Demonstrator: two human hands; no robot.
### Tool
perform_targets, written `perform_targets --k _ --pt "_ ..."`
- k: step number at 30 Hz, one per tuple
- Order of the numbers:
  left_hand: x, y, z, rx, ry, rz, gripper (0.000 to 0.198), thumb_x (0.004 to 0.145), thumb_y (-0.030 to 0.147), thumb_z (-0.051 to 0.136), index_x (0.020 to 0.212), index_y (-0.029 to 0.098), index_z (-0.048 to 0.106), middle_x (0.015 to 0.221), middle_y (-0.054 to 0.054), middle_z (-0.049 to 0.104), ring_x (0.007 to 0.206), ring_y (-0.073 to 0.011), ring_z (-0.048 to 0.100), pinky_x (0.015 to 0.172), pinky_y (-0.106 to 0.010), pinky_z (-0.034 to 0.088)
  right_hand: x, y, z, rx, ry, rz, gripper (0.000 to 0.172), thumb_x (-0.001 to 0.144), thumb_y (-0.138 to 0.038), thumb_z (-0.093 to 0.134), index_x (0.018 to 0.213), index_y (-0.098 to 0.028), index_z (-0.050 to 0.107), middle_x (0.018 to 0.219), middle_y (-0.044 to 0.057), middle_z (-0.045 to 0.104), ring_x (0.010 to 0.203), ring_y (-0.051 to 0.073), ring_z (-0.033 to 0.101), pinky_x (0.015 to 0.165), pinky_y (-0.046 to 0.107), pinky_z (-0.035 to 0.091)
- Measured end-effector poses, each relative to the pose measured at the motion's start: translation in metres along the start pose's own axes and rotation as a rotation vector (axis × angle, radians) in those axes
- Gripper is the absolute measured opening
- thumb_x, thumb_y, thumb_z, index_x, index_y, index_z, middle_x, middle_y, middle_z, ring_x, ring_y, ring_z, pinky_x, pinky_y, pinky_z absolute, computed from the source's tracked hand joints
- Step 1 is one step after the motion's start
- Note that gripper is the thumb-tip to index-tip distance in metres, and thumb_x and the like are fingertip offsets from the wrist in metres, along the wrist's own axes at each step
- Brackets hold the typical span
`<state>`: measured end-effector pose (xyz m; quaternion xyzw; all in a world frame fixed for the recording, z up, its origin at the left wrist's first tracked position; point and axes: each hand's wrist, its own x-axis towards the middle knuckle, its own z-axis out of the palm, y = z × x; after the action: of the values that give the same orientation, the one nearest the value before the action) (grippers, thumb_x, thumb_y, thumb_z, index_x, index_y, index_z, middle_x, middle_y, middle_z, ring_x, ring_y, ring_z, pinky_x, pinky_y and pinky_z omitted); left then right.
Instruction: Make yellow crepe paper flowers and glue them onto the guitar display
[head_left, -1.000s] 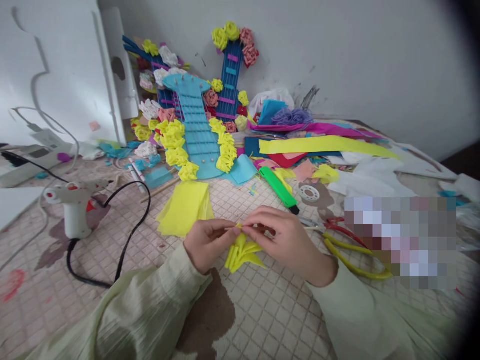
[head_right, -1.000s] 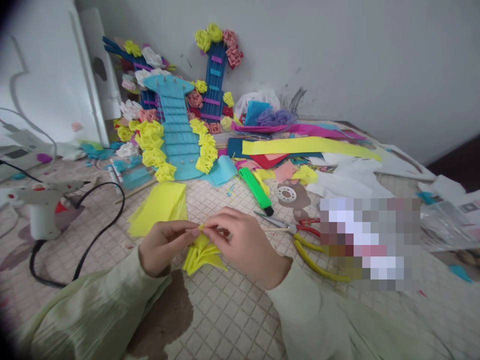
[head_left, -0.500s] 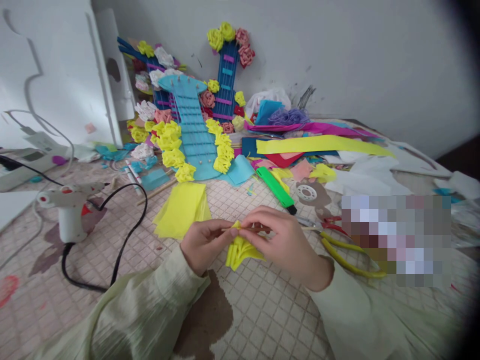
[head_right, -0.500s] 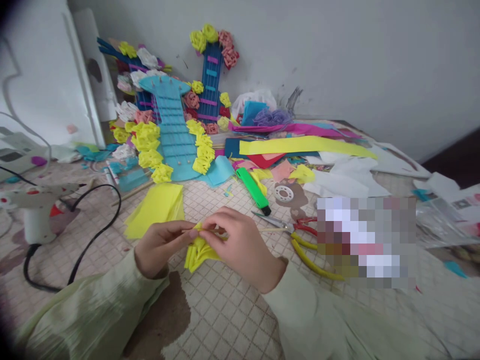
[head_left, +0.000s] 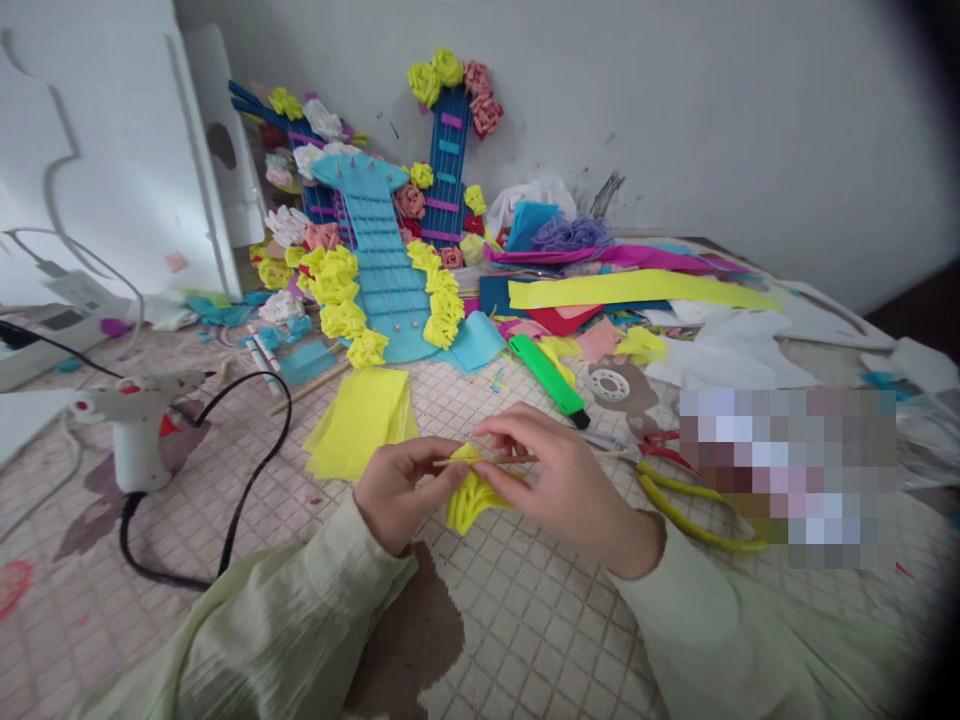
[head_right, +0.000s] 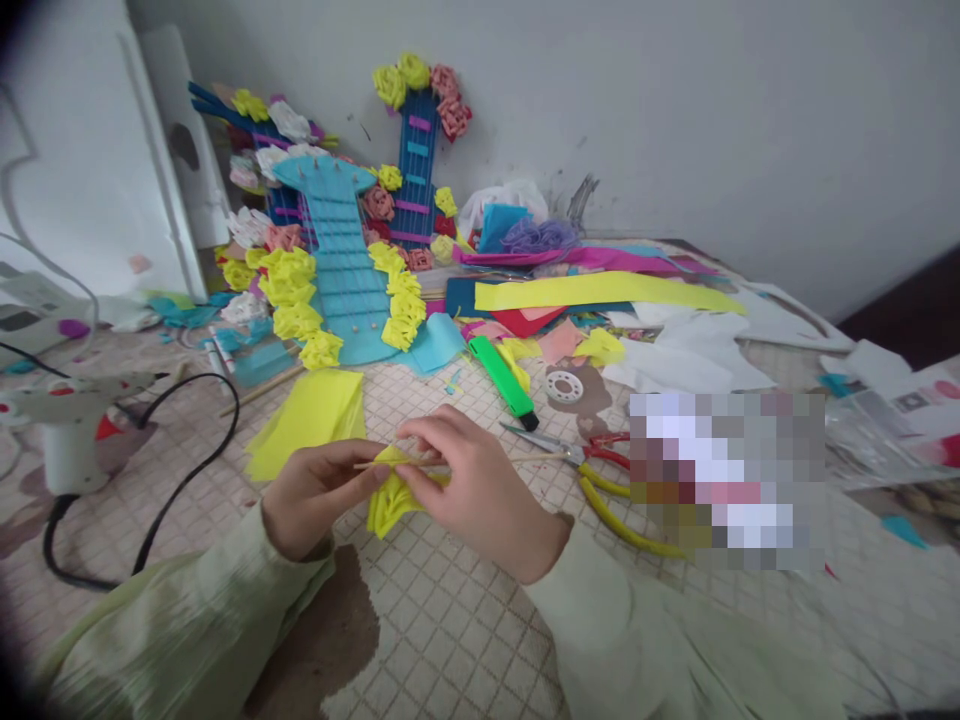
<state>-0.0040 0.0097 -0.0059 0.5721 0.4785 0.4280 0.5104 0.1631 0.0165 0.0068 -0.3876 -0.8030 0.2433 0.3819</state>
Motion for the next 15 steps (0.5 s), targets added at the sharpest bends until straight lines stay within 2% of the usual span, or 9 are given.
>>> perform_targets --k 3,6,10,15 --pt "-0.0015 -0.0012 -0.0009 0.092 0.036 0.063 0.011 0.065 0.019 0.061 0.072 0.012 0.066 0.069 -0.005 0.068 0.063 -0.0139 0.061 0.059 -0.022 0.05 -0.0004 0.0011 -0.0002 0.015 -0.096 0.076 0.029 0.079 -0.019 0.053 0.108 -0.019 0.051 0.079 0.001 0.056 0.068 0.012 0.054 0.062 0.024 0.048" --pt "-0.0024 -0.0014 -0.0009 0.134 0.024 0.072 0.011 0.066 0.02 0.06 0.073 0.012 0.065 0.07 -0.006 0.067 0.064 -0.0143 0.06 0.059 -0.023 0.049 -0.0013 0.0038 0.0014 0.026 -0.146 0.125 0.028 0.081 -0.022 0.051 0.11 -0.02 0.05 0.075 0.0 0.058 0.066 0.011 0.055 0.062 0.025 0.048" --pt "-0.0018 -0.0024 0.0 0.085 0.0 0.053 0.016 0.067 0.022 0.06 0.079 0.012 0.064 0.076 -0.007 0.066 0.067 -0.0154 0.06 0.062 -0.025 0.049 -0.0014 0.0056 0.0036 0.018 -0.085 0.102 0.027 0.079 -0.021 0.054 0.106 -0.019 0.053 0.074 0.0 0.057 0.067 0.011 0.055 0.062 0.024 0.048" --pt "-0.0007 -0.002 0.0014 -0.015 0.036 0.012 0.025 0.064 0.021 0.062 0.088 0.013 0.059 0.076 -0.005 0.064 0.069 -0.0153 0.06 0.062 -0.026 0.049 0.0002 0.0034 0.0029 -0.041 -0.023 0.048 0.023 0.076 -0.02 0.059 0.099 -0.02 0.055 0.072 -0.001 0.055 0.069 0.012 0.054 0.064 0.026 0.046"
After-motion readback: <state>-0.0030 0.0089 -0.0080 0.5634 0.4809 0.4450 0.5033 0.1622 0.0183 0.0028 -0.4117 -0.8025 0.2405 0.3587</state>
